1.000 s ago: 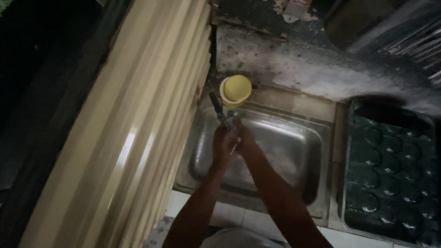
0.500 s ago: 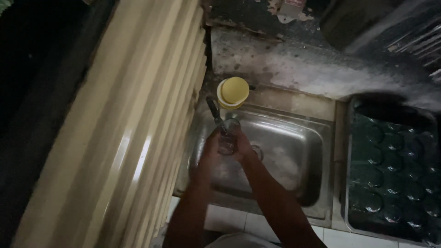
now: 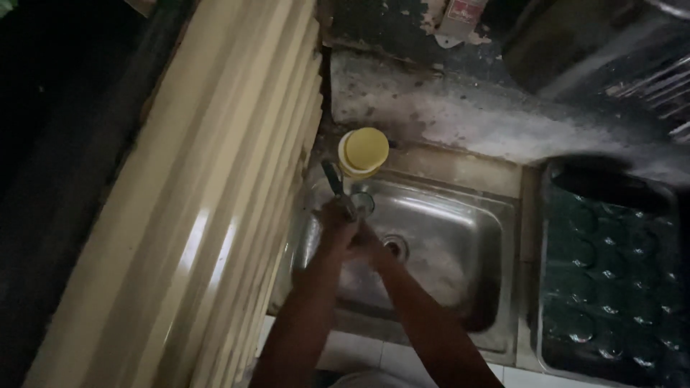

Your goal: Cleaning drinking glasses in a sink using a sponge and placing them on a drying tray.

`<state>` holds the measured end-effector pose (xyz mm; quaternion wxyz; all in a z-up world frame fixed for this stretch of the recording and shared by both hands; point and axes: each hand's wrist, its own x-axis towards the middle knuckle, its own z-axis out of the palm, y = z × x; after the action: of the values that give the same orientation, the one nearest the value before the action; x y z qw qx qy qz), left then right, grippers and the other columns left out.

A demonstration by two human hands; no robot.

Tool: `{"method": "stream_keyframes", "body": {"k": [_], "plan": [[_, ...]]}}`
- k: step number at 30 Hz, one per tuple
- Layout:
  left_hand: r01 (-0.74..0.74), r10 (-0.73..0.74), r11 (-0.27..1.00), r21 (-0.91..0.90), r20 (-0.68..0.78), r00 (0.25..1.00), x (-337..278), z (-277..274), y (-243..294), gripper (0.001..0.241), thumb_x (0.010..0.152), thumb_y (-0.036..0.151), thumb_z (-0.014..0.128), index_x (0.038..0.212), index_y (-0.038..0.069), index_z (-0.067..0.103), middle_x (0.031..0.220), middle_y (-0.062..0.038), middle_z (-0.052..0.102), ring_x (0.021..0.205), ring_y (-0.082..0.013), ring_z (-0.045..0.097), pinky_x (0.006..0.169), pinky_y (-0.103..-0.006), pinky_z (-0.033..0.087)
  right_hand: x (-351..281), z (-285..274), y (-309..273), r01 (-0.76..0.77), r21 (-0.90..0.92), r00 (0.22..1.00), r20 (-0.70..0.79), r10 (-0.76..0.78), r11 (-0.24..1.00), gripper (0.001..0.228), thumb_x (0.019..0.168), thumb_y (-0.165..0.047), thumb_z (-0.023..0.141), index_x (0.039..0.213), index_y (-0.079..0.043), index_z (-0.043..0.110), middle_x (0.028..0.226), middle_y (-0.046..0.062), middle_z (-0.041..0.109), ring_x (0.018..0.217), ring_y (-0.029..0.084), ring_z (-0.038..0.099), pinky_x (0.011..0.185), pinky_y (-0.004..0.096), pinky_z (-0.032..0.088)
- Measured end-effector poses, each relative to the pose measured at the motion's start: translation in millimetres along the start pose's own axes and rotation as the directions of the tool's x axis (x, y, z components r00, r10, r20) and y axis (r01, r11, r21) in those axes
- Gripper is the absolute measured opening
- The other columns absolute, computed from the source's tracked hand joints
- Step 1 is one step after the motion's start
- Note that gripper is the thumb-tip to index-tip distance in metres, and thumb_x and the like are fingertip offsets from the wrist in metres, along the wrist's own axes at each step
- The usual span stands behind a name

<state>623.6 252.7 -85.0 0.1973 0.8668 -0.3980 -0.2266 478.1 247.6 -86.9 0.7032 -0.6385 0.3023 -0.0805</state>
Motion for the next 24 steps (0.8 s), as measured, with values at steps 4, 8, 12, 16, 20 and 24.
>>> {"method": "stream_keyframes", "body": {"k": [4,8,12,16,20,24], "plan": [[-0.101,0.097,0.978,-0.184,-0.033,0.995,28,71,-35,0.043,0.083,0.04,0.078,0.103,0.003,0.07,0.101,-0.018,0.069,0.091,-0.0354,0.065,0.077,-0.0499,0.049,9,-30,13,0.027,0.1,1.0,-0.01,-0.026,0.995,0.096,0.073,-0.015,0.085,0.15,-0.016,0.028,0.132,0.004,0.059,0.12,0.029,0.06,0.09,0.048,0.056],[-0.179,0.139,0.966,-0.186,-0.208,0.968,11,80,-35,0.042,0.079,0.04,0.08,0.097,0.003,0.07,0.09,-0.018,0.07,0.08,-0.0354,0.066,0.069,-0.0496,0.051,-2,-31,33,-0.331,0.671,0.943,0.213,0.255,0.664,0.055,0.088,-0.02,0.085,0.11,0.009,0.044,0.109,0.019,0.063,0.102,0.035,0.062,0.091,0.054,0.058],[-0.274,0.193,0.948,-0.161,-0.394,0.899,12,77,-31,0.042,0.076,0.04,0.082,0.09,0.002,0.07,0.08,-0.018,0.071,0.069,-0.0354,0.067,0.062,-0.0492,0.053,-14,8,-54,-0.299,-0.132,0.947,-0.163,0.276,0.945,0.063,0.076,-0.016,0.087,0.126,-0.023,0.05,0.112,0.002,0.067,0.095,0.018,0.069,0.083,0.042,0.06],[-0.33,0.213,0.934,-0.136,-0.53,0.821,10,79,-36,0.042,0.073,0.041,0.084,0.085,0.002,0.07,0.072,-0.018,0.071,0.061,-0.0353,0.068,0.056,-0.0489,0.054,1,-11,-14,-0.065,-0.453,0.997,-0.06,0.043,0.889,0.038,0.09,-0.025,0.077,0.118,-0.001,0.067,0.107,0.009,0.073,0.092,0.023,0.07,0.082,0.043,0.059],[-0.286,0.23,0.838,-0.465,-0.173,0.958,12,88,-45,0.037,0.073,0.032,0.086,0.084,0.001,0.067,0.075,-0.013,0.068,0.068,-0.0296,0.068,0.055,-0.0415,0.054,-23,-21,-10,-0.284,0.643,0.955,0.124,0.269,0.711,0.044,0.088,-0.023,0.075,0.125,-0.002,0.064,0.105,0.013,0.072,0.09,0.027,0.07,0.079,0.044,0.058],[-0.215,0.158,0.923,-0.319,-0.196,0.968,19,96,-35,0.022,0.086,0.023,0.076,0.085,0.003,0.067,0.077,-0.011,0.065,0.074,-0.0283,0.067,0.06,-0.0409,0.052,-15,-14,-62,-0.35,0.324,0.923,-0.039,0.382,0.879,0.049,0.084,-0.011,0.076,0.127,-0.021,0.055,0.107,0.008,0.072,0.093,0.026,0.071,0.081,0.047,0.06]]}}
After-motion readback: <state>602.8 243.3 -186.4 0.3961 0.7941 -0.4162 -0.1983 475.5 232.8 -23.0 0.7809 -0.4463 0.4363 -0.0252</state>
